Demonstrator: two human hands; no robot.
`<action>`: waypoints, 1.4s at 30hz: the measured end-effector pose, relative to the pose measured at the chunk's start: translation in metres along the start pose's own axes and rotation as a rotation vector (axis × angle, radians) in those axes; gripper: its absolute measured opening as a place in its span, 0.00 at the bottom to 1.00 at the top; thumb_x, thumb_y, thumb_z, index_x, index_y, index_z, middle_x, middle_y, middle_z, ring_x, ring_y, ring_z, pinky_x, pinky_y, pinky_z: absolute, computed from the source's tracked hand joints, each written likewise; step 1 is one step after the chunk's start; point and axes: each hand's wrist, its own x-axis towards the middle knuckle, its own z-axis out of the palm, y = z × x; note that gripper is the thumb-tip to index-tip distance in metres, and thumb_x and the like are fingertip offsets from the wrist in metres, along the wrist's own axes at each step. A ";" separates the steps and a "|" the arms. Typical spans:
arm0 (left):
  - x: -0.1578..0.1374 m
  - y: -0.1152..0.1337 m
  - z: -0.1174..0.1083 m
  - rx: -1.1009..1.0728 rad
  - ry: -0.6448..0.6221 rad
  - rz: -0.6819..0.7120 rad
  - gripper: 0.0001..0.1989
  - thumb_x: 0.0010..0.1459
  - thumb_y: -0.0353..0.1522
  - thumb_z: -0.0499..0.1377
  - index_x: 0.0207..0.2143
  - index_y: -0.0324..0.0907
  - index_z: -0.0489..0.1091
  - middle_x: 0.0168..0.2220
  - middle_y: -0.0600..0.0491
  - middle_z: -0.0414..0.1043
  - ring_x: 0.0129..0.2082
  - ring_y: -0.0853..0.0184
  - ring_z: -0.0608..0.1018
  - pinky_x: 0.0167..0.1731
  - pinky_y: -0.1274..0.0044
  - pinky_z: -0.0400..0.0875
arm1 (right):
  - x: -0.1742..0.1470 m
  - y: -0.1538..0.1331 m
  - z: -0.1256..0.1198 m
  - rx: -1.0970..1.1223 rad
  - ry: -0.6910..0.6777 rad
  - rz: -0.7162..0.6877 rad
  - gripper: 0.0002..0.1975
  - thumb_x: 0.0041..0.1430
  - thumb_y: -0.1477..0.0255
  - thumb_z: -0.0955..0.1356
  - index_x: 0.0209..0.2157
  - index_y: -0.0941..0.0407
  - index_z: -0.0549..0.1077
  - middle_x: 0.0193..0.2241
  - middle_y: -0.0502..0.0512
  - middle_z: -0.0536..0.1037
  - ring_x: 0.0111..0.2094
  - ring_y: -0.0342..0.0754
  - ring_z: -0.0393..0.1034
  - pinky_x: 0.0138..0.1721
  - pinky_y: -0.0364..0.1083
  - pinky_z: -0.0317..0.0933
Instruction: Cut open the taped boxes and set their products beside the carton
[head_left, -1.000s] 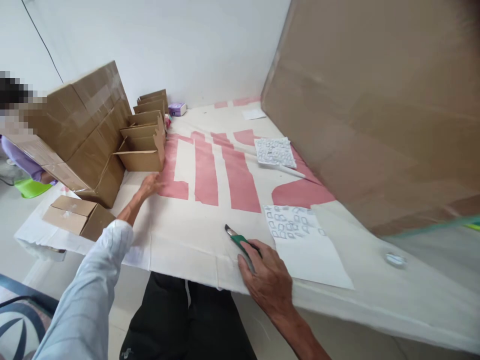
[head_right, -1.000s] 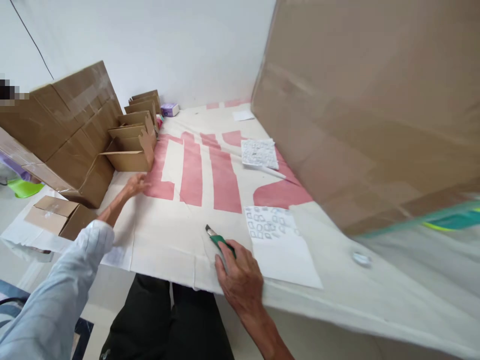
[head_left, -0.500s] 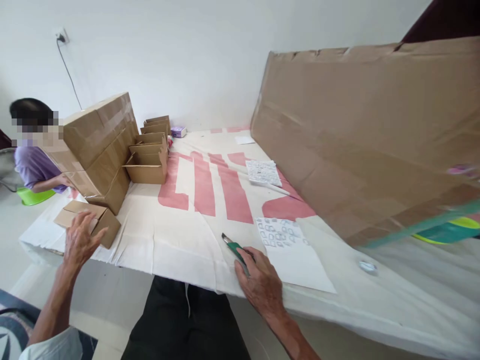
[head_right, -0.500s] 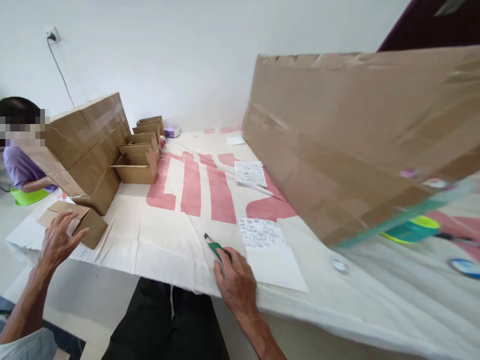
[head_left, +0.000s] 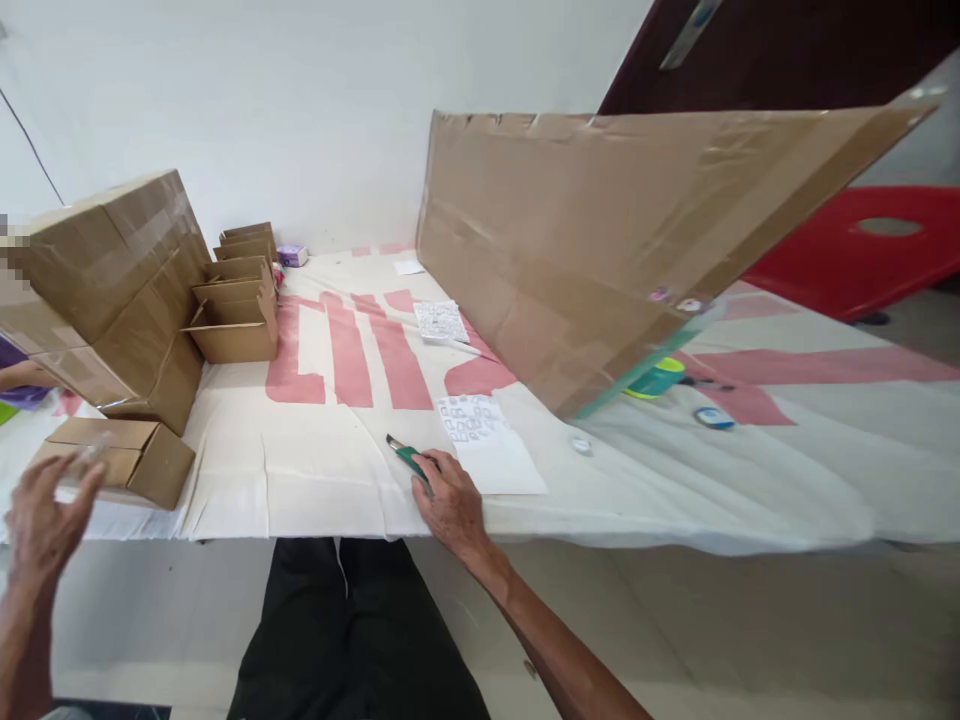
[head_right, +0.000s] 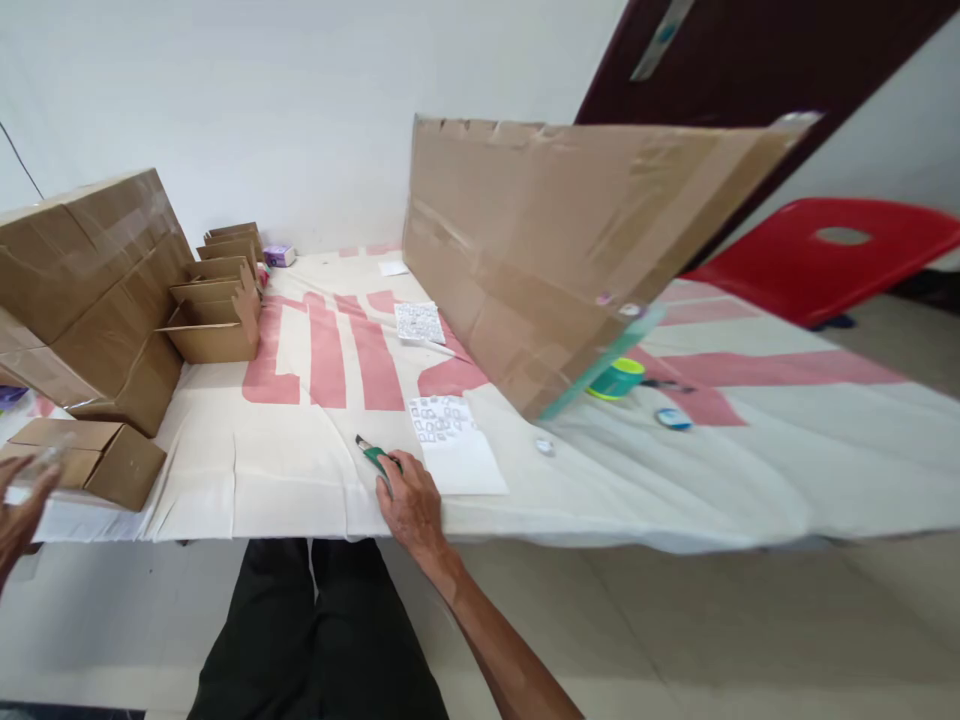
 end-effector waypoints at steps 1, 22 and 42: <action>0.011 -0.008 -0.003 -0.020 0.046 -0.075 0.33 0.61 0.59 0.55 0.59 0.51 0.73 0.68 0.47 0.70 0.71 0.35 0.66 0.69 0.40 0.60 | 0.000 0.000 0.000 0.003 -0.003 0.001 0.17 0.68 0.74 0.64 0.53 0.55 0.78 0.49 0.63 0.78 0.48 0.56 0.73 0.49 0.54 0.70; -0.048 0.029 0.050 -0.528 -0.304 -0.133 0.44 0.49 0.59 0.67 0.59 0.40 0.70 0.53 0.41 0.79 0.52 0.48 0.81 0.49 0.61 0.79 | -0.012 0.007 -0.008 0.005 -0.006 -0.012 0.17 0.66 0.72 0.66 0.54 0.55 0.79 0.46 0.62 0.79 0.47 0.57 0.74 0.48 0.54 0.69; -0.082 0.081 0.115 -1.071 -0.717 0.213 0.70 0.39 0.46 0.81 0.78 0.44 0.49 0.75 0.38 0.57 0.74 0.36 0.61 0.71 0.55 0.62 | -0.008 0.008 -0.007 0.121 -0.043 -0.040 0.16 0.67 0.74 0.64 0.52 0.55 0.78 0.43 0.62 0.79 0.46 0.58 0.73 0.49 0.56 0.70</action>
